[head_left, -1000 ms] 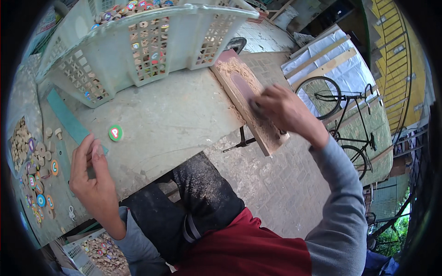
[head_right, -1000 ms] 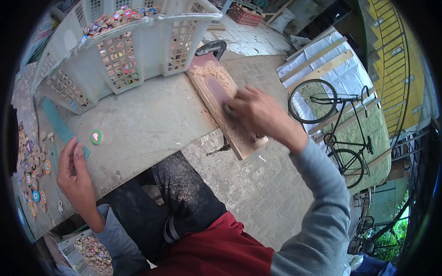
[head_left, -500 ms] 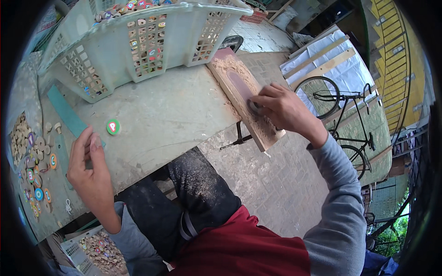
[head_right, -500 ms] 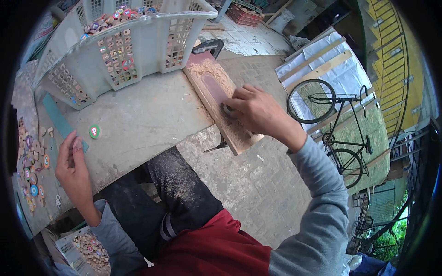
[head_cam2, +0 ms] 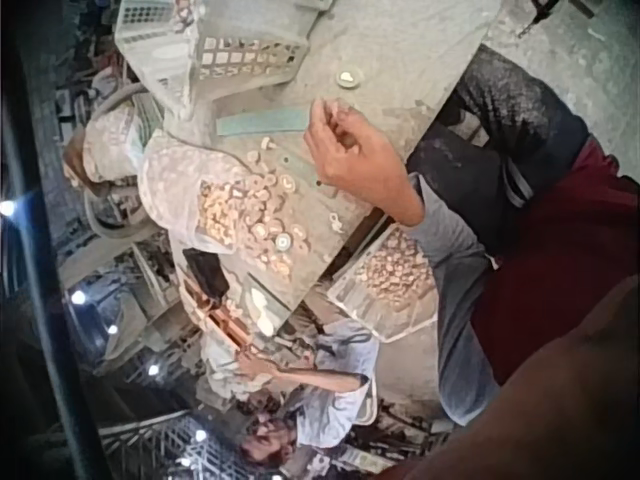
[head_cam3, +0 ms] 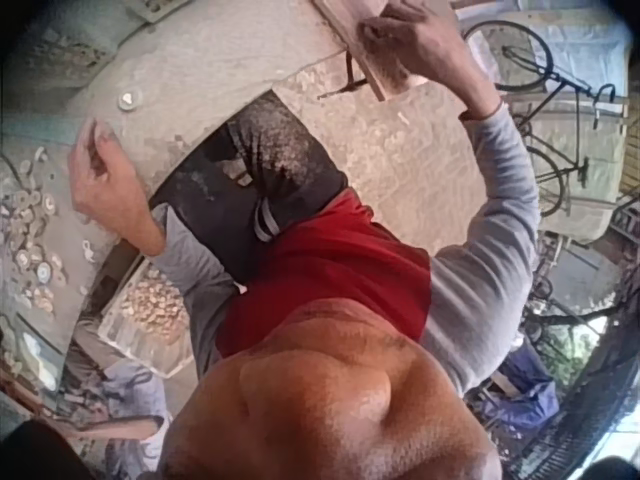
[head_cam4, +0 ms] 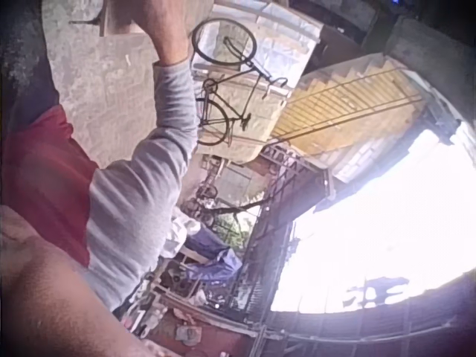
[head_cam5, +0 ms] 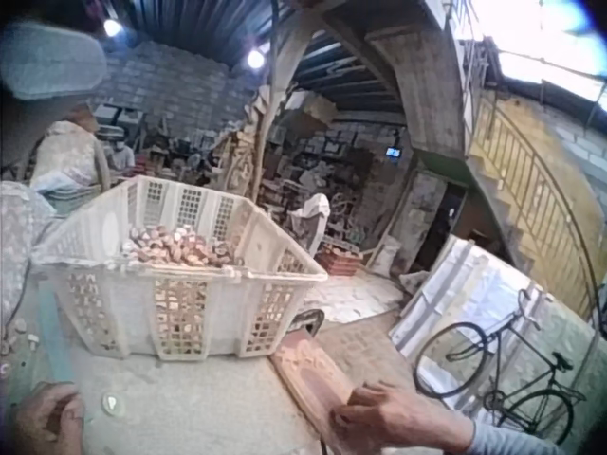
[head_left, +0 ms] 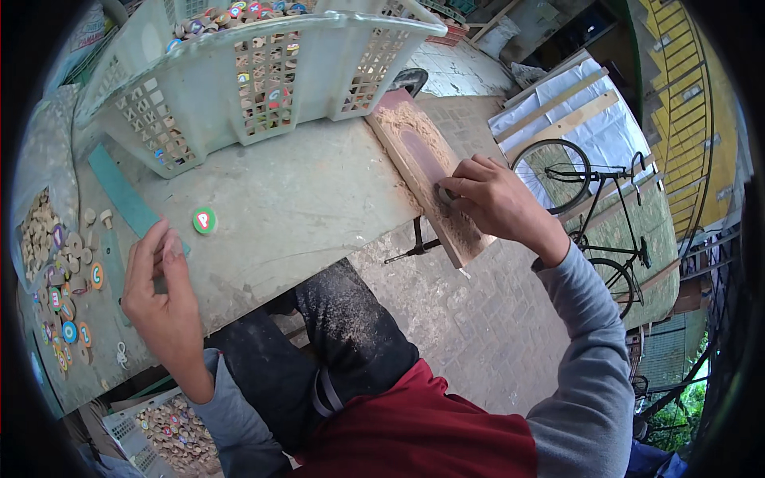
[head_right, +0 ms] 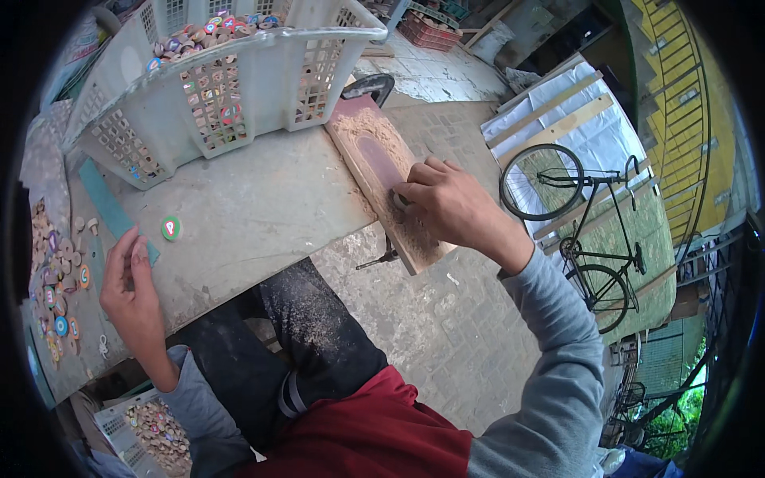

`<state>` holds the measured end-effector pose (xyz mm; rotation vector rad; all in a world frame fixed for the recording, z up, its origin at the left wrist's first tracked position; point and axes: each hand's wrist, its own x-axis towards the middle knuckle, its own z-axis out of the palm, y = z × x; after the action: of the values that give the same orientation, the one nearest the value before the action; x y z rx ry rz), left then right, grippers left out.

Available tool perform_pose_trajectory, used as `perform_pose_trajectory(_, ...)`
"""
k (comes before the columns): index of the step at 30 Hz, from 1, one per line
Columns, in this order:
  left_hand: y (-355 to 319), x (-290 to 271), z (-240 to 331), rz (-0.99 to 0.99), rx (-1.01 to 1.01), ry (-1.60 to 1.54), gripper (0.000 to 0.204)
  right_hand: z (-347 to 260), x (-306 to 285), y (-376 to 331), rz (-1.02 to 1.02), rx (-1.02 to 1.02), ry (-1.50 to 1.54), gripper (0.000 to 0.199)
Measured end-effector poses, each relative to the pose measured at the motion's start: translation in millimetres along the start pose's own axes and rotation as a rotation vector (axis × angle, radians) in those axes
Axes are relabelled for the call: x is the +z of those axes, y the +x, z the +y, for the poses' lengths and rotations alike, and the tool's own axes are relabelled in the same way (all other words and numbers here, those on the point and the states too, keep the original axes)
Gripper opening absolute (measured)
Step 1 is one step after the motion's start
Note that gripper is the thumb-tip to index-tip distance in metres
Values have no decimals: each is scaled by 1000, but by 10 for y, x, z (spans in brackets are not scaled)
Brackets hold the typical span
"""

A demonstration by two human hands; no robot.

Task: Sand and assemble small wooden circular toy components with pegs.

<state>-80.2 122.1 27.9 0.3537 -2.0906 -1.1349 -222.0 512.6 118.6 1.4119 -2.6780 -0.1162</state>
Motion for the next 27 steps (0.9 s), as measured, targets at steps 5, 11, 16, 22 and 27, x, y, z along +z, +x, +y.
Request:
perform_pose_trajectory(5, 33, -4, -44, -13, -30, 81, 25, 374, 222, 779, 115, -45, -78, 28)
perform_pose_trajectory(11, -23, -15, -89, 81, -59, 39, 21, 212, 244, 513, 17, -36, -37, 16)
perform_pose_trajectory(16, 11, 20, 104, 29, 4, 14, 19, -9, 24, -21, 48, 16, -31, 17)
perform_pose_trajectory(22, 50, 39, 26, 58, 18, 17, 18, 333, 252, 700, 141, -2, -63, 31)
perform_pose_trajectory(27, 38, -105, -79, 176, 179, 29, 19, 230, 244, 497, -40, -71, -34, 30)
